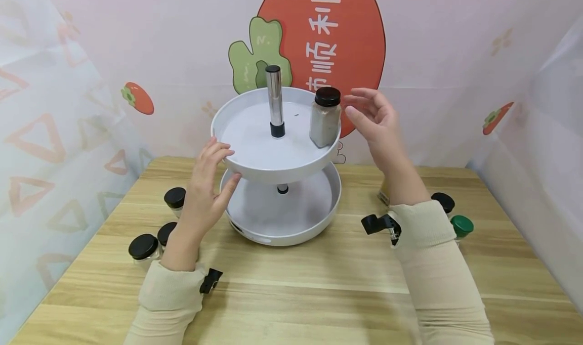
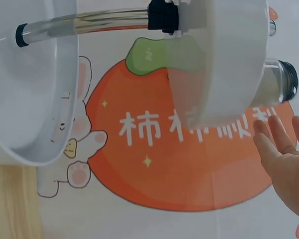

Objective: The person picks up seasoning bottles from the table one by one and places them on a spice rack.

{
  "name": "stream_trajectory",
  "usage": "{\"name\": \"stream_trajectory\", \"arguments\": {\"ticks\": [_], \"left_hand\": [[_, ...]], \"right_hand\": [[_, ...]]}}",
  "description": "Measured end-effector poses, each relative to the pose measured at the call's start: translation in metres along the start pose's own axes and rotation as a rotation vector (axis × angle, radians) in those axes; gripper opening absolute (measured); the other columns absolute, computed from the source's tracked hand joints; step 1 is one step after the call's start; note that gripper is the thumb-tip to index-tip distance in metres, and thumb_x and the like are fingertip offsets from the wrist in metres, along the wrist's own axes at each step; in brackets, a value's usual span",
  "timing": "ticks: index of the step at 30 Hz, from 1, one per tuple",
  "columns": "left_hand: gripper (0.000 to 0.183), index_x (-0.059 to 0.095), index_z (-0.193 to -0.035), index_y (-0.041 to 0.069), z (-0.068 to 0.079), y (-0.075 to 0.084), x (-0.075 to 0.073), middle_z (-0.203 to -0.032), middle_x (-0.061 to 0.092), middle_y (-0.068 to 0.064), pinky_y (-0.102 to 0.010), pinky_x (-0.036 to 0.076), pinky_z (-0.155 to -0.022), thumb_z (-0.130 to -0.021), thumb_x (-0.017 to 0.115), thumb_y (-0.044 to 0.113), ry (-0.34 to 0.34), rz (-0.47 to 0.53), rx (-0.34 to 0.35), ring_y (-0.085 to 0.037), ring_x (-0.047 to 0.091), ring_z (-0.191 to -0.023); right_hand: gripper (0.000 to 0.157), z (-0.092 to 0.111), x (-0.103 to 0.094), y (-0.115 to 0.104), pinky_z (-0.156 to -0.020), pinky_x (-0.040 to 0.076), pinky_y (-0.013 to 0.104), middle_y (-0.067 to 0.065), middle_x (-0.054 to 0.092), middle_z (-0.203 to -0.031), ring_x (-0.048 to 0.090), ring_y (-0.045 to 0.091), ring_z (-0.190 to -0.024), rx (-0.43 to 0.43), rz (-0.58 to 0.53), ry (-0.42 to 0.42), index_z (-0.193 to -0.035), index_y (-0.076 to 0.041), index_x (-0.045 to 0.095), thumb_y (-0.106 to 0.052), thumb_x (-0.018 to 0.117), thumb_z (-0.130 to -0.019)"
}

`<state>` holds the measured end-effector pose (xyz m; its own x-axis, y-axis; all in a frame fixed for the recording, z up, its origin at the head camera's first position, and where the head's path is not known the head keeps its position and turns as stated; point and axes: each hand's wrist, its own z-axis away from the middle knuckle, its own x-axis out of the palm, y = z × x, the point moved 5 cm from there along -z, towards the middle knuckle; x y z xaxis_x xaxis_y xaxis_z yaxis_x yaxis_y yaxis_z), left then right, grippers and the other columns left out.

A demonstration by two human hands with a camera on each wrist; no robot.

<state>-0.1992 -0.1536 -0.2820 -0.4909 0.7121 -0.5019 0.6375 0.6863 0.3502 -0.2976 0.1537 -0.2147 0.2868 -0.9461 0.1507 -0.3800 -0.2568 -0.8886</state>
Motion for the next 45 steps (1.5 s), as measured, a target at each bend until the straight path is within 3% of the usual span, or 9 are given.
{"name": "stream_trajectory", "arguments": {"ticks": [9, 15, 25, 30, 38, 45], "left_hand": [[0.041, 0.053, -0.13, 0.002, 0.0, -0.001, 0.001, -0.138, 0.052, -0.015, -0.04, 0.023, -0.128, -0.093, 0.067, 0.011, -0.001, -0.004, 0.008, -0.038, 0.033, -0.147], [0.04, 0.053, -0.129, 0.002, 0.0, -0.002, 0.001, -0.138, 0.053, -0.015, -0.04, 0.024, -0.128, -0.093, 0.067, 0.011, 0.008, -0.005, 0.016, -0.038, 0.034, -0.146], [0.041, 0.053, -0.129, 0.002, -0.001, -0.001, 0.002, -0.138, 0.052, -0.015, -0.04, 0.023, -0.128, -0.092, 0.068, 0.011, 0.011, -0.001, 0.017, -0.037, 0.033, -0.147], [0.04, 0.053, -0.129, 0.002, -0.001, -0.001, 0.001, -0.138, 0.053, -0.015, -0.04, 0.024, -0.128, -0.092, 0.067, 0.011, 0.015, -0.004, 0.02, -0.038, 0.033, -0.146], [0.04, 0.053, -0.129, 0.001, -0.001, -0.001, 0.002, -0.138, 0.053, -0.015, -0.04, 0.024, -0.128, -0.092, 0.067, 0.01, 0.013, -0.003, 0.024, -0.038, 0.033, -0.146], [0.04, 0.053, -0.129, 0.002, 0.0, -0.001, 0.002, -0.138, 0.053, -0.015, -0.04, 0.024, -0.128, -0.092, 0.067, 0.011, 0.015, -0.004, 0.018, -0.038, 0.033, -0.146]], "right_hand": [[0.03, 0.028, -0.025, -0.002, -0.102, 0.053, 0.018, 0.007, 0.069, -0.118, 0.064, 0.021, -0.116, -0.051, -0.118, 0.045, -0.126, -0.001, 0.058, 0.0, 0.057, -0.097], [0.029, 0.052, -0.042, -0.002, -0.101, 0.054, 0.022, 0.011, 0.071, -0.114, 0.068, 0.023, -0.111, -0.108, -0.144, 0.112, -0.125, 0.004, 0.058, 0.007, 0.054, -0.096], [0.032, 0.085, -0.067, -0.003, -0.097, 0.057, 0.023, 0.013, 0.071, -0.115, 0.069, 0.024, -0.108, -0.168, -0.166, 0.125, -0.127, 0.01, 0.054, 0.012, 0.05, -0.096], [0.031, 0.098, -0.083, -0.007, -0.09, 0.06, 0.023, 0.016, 0.072, -0.112, 0.071, 0.026, -0.103, -0.211, -0.15, 0.216, -0.125, 0.015, 0.054, 0.014, 0.05, -0.095], [0.028, 0.118, -0.116, -0.011, -0.087, 0.062, 0.027, 0.023, 0.07, -0.109, 0.071, 0.032, -0.099, -0.244, -0.265, 0.368, -0.121, 0.018, 0.054, 0.017, 0.049, -0.093], [0.03, 0.135, -0.142, -0.011, -0.085, 0.062, 0.022, 0.021, 0.071, -0.107, 0.072, 0.027, -0.096, -0.232, -0.144, 0.542, -0.12, 0.019, 0.055, 0.013, 0.059, -0.091]]}}
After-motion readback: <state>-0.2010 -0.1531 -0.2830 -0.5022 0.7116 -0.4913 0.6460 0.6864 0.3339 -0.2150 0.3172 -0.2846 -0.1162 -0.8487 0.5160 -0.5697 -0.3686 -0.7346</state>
